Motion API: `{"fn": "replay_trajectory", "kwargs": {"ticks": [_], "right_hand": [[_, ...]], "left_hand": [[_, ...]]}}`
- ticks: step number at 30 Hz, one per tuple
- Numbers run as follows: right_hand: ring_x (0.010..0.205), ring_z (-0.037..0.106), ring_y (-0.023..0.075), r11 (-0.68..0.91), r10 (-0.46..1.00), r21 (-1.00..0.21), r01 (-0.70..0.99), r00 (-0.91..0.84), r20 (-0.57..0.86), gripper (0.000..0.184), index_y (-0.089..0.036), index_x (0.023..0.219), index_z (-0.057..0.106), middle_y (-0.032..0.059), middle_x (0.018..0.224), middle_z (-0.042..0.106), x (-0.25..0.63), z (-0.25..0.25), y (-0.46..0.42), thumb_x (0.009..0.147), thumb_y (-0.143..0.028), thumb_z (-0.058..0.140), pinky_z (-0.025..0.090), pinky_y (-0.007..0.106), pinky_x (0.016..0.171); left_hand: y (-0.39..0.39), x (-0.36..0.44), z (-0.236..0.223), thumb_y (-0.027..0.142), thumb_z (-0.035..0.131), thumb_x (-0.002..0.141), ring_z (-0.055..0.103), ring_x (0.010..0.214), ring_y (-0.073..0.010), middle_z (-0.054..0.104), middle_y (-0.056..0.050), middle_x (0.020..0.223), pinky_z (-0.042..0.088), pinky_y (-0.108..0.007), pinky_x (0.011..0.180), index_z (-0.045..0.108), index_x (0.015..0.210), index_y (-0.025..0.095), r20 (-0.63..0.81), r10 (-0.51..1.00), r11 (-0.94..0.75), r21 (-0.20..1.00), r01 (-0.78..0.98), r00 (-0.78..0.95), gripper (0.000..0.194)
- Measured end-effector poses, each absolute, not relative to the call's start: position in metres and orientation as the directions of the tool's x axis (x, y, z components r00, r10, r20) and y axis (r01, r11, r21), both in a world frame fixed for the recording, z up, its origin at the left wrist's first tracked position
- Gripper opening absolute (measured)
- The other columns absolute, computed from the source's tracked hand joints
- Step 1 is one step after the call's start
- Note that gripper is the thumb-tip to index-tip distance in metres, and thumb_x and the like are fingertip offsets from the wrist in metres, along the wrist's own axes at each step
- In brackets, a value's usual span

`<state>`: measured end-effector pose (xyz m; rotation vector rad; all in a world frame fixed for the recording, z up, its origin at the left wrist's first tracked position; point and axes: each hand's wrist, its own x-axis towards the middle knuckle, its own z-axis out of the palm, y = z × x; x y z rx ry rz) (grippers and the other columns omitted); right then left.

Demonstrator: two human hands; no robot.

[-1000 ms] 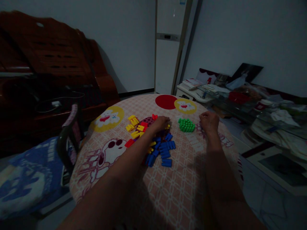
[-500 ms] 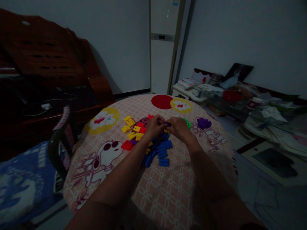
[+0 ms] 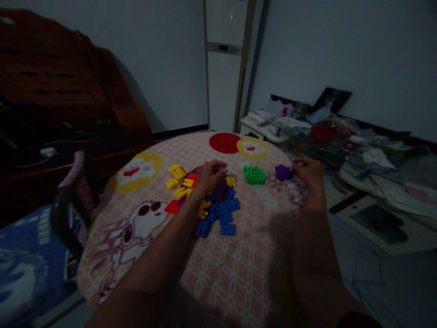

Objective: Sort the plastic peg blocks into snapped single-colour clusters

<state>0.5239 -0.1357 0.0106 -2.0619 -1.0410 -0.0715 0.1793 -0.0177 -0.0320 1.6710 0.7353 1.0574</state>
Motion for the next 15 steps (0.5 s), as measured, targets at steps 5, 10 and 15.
{"fn": "replay_trajectory", "kwargs": {"ticks": [5, 10, 15], "right_hand": [[0.071, 0.068, 0.0213, -0.522, 0.632, -0.543, 0.657, 0.726, 0.271, 0.019, -0.014, 0.081, 0.076, 0.008, 0.072, 0.073, 0.533, -0.012, -0.138, 0.064, -0.021, 0.077, 0.05, 0.03, 0.069], [0.067, 0.067, 0.0208, -0.541, 0.652, -0.512, 0.667, 0.717, 0.245, 0.011, -0.017, 0.067, 0.069, 0.0037, 0.062, 0.069, 0.532, -0.029, -0.133, 0.059, -0.019, 0.076, 0.049, 0.03, 0.066], [0.073, 0.066, 0.0232, -0.558, 0.65, -0.44, 0.704, 0.7, 0.295, 0.015, -0.019, 0.062, 0.063, 0.004, 0.066, 0.069, 0.532, -0.035, -0.127, 0.055, -0.018, 0.076, 0.05, 0.033, 0.073]], "left_hand": [[-0.011, 0.169, -0.03, 0.038, 0.071, 0.073, 0.07, 0.074, -0.02, 0.075, -0.007, 0.083, 0.055, -0.03, 0.066, 0.07, 0.094, 0.015, 0.317, 0.872, -0.369, 0.926, 0.078, 0.372, 0.031], [-0.006, 0.161, -0.028, 0.039, 0.073, 0.071, 0.069, 0.068, -0.0184, 0.075, -0.005, 0.079, 0.054, -0.029, 0.066, 0.071, 0.093, 0.015, 0.296, 0.903, -0.331, 0.941, 0.066, 0.313, 0.033], [-0.003, 0.158, -0.027, 0.04, 0.075, 0.069, 0.068, 0.067, -0.0176, 0.074, -0.005, 0.076, 0.055, -0.029, 0.067, 0.072, 0.091, 0.015, 0.296, 0.907, -0.326, 0.944, 0.052, 0.3, 0.034]]}}
